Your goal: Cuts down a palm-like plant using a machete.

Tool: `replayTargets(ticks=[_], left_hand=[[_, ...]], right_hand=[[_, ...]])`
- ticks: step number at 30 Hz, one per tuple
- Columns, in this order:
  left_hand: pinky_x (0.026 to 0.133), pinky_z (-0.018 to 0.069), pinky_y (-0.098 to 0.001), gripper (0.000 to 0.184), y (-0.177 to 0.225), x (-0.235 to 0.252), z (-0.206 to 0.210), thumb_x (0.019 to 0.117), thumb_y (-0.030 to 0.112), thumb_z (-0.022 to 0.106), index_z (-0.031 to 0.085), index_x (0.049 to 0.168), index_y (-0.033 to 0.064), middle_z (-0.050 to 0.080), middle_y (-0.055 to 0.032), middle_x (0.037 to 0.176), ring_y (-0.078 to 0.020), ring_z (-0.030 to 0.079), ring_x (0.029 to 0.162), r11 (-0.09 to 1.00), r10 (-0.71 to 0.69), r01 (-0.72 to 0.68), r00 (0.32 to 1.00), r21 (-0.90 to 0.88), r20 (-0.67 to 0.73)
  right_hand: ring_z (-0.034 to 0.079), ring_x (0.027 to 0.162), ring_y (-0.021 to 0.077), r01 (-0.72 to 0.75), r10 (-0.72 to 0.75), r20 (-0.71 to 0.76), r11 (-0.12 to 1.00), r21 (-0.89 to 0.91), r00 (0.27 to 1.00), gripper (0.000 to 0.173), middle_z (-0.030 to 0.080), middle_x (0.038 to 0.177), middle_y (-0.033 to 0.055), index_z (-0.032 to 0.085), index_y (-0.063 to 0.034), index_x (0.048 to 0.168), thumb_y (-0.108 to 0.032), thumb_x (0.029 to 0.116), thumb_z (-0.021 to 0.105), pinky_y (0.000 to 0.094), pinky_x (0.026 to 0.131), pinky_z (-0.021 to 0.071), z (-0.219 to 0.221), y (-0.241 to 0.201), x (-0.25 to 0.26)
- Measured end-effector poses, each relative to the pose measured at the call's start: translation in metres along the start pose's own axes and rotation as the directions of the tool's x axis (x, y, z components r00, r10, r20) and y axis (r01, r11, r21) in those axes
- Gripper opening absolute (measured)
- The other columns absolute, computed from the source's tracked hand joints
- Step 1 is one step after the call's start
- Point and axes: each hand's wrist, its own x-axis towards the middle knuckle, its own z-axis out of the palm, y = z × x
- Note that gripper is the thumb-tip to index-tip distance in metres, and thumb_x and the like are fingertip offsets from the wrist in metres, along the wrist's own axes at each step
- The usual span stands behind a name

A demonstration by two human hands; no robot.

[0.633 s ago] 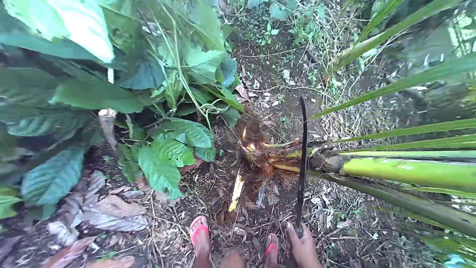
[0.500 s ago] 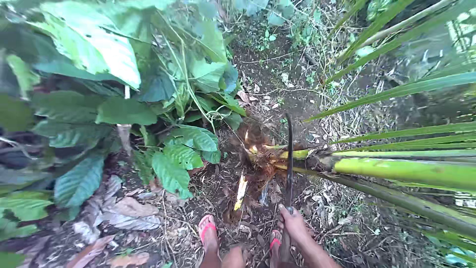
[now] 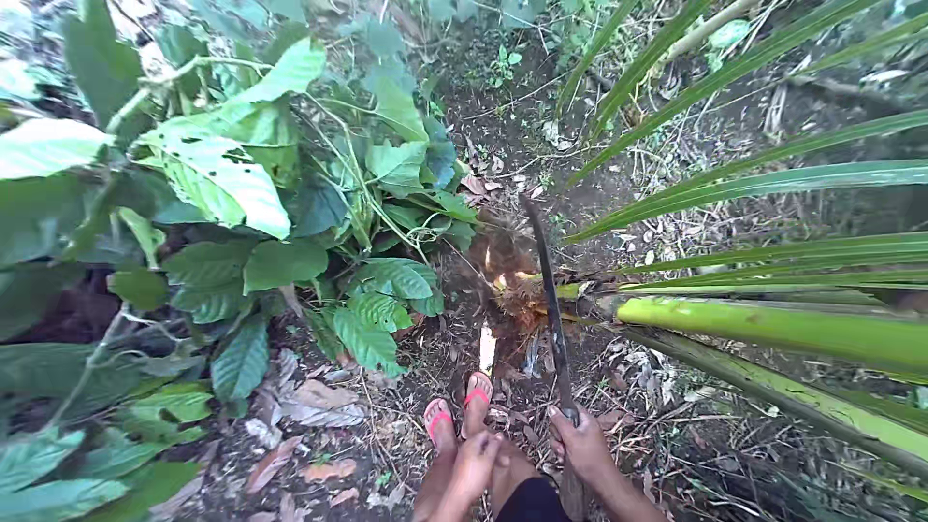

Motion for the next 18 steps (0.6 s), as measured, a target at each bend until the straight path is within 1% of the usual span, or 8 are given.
replayTargets(ticks=[4, 6, 8, 10, 11, 12, 15, 18], left_hand=[[0.085, 0.0597, -0.0338, 0.039, 0.068, -0.006, 0.017, 0.1126, 0.024, 0.038, 0.063, 0.123, -0.0035, 0.073, -0.0096, 0.102, -0.0138, 0.072, 0.089, 0.980, 0.037, 0.007, 0.975, -0.199, 0.219], [0.080, 0.0575, -0.0317, 0.042, 0.093, -0.007, 0.016, 0.1133, 0.030, 0.035, 0.063, 0.121, -0.0002, 0.067, -0.0047, 0.098, -0.0109, 0.066, 0.085, 0.977, 0.044, 0.020, 0.955, -0.211, 0.294], [0.074, 0.0523, -0.0283, 0.042, 0.111, -0.005, 0.008, 0.1131, 0.034, 0.034, 0.062, 0.119, 0.0040, 0.061, -0.0005, 0.094, -0.0077, 0.060, 0.080, 0.984, 0.062, -0.005, 0.948, -0.181, 0.311], [0.085, 0.0566, -0.0372, 0.047, 0.124, -0.008, -0.008, 0.1123, 0.036, 0.036, 0.059, 0.134, 0.0015, 0.068, -0.0106, 0.107, -0.0160, 0.067, 0.091, 0.993, 0.056, -0.020, 0.948, -0.117, 0.314], [0.082, 0.0596, -0.0394, 0.048, 0.129, -0.010, -0.018, 0.1126, 0.037, 0.034, 0.054, 0.139, 0.0019, 0.069, -0.0126, 0.106, -0.0184, 0.069, 0.088, 0.998, 0.051, -0.035, 0.950, -0.058, 0.307], [0.080, 0.0596, -0.0408, 0.048, 0.136, -0.008, -0.033, 0.1127, 0.037, 0.033, 0.051, 0.141, 0.0021, 0.068, -0.0138, 0.105, -0.0203, 0.069, 0.085, 0.998, 0.052, -0.061, 0.956, 0.024, 0.289], [0.096, 0.0549, -0.0513, 0.051, 0.151, 0.012, -0.080, 0.1125, 0.036, 0.032, 0.055, 0.141, 0.0003, 0.068, -0.0207, 0.117, -0.0299, 0.069, 0.104, 0.958, 0.073, -0.143, 0.960, 0.249, 0.271], [0.079, 0.0553, -0.0495, 0.057, 0.179, 0.034, -0.129, 0.1129, 0.044, 0.027, 0.062, 0.128, 0.0019, 0.067, -0.0159, 0.096, -0.0272, 0.065, 0.081, 0.894, 0.059, -0.185, 0.951, 0.408, 0.303]], right_hand=[[0.053, 0.049, 0.0099, 0.092, -0.080, -0.108, 0.989, 0.115, 0.991, 0.022, 0.051, 0.061, 0.0001, 0.055, 0.0061, 0.112, -0.015, 0.1062, 0.052, 0.0280, 0.053, 0.0521, 0.018, -0.009, -0.007], [0.054, 0.051, 0.0108, 0.092, -0.069, -0.175, 0.988, 0.127, 0.982, 0.024, 0.053, 0.062, 0.0013, 0.057, 0.0051, 0.105, -0.017, 0.1074, 0.051, 0.0295, 0.055, 0.0525, 0.026, -0.021, -0.002], [0.056, 0.055, 0.0116, 0.071, -0.034, -0.234, 0.986, 0.150, 0.972, 0.026, 0.056, 0.067, 0.0038, 0.058, 0.0065, 0.109, -0.019, 0.1083, 0.052, 0.0302, 0.058, 0.0538, 0.036, -0.036, 0.009], [0.058, 0.060, 0.0135, 0.046, 0.022, -0.281, 0.972, 0.232, 0.959, 0.028, 0.058, 0.072, 0.0061, 0.058, 0.0074, 0.113, -0.020, 0.1087, 0.052, 0.0321, 0.063, 0.0545, 0.053, -0.047, 0.017], [0.058, 0.059, 0.0127, 0.041, 0.045, -0.295, 0.959, 0.279, 0.954, 0.028, 0.058, 0.072, 0.0054, 0.057, 0.0070, 0.112, -0.020, 0.1095, 0.051, 0.0309, 0.062, 0.0557, 0.066, -0.054, 0.021], [0.058, 0.058, 0.0115, 0.046, 0.064, -0.310, 0.941, 0.336, 0.949, 0.028, 0.057, 0.071, 0.0045, 0.057, 0.0066, 0.110, -0.021, 0.1100, 0.050, 0.0293, 0.061, 0.0555, 0.084, -0.063, 0.026], [0.055, 0.058, 0.0124, 0.056, 0.115, -0.348, 0.893, 0.447, 0.930, 0.029, 0.055, 0.070, 0.0051, 0.057, 0.0060, 0.107, -0.022, 0.1098, 0.051, 0.0302, 0.060, 0.0536, 0.126, -0.087, 0.044], [0.055, 0.061, 0.0139, 0.079, 0.151, -0.388, 0.853, 0.516, 0.909, 0.025, 0.055, 0.072, 0.0067, 0.057, 0.0054, 0.106, -0.020, 0.1081, 0.055, 0.0317, 0.063, 0.0522, 0.160, -0.110, 0.066]])
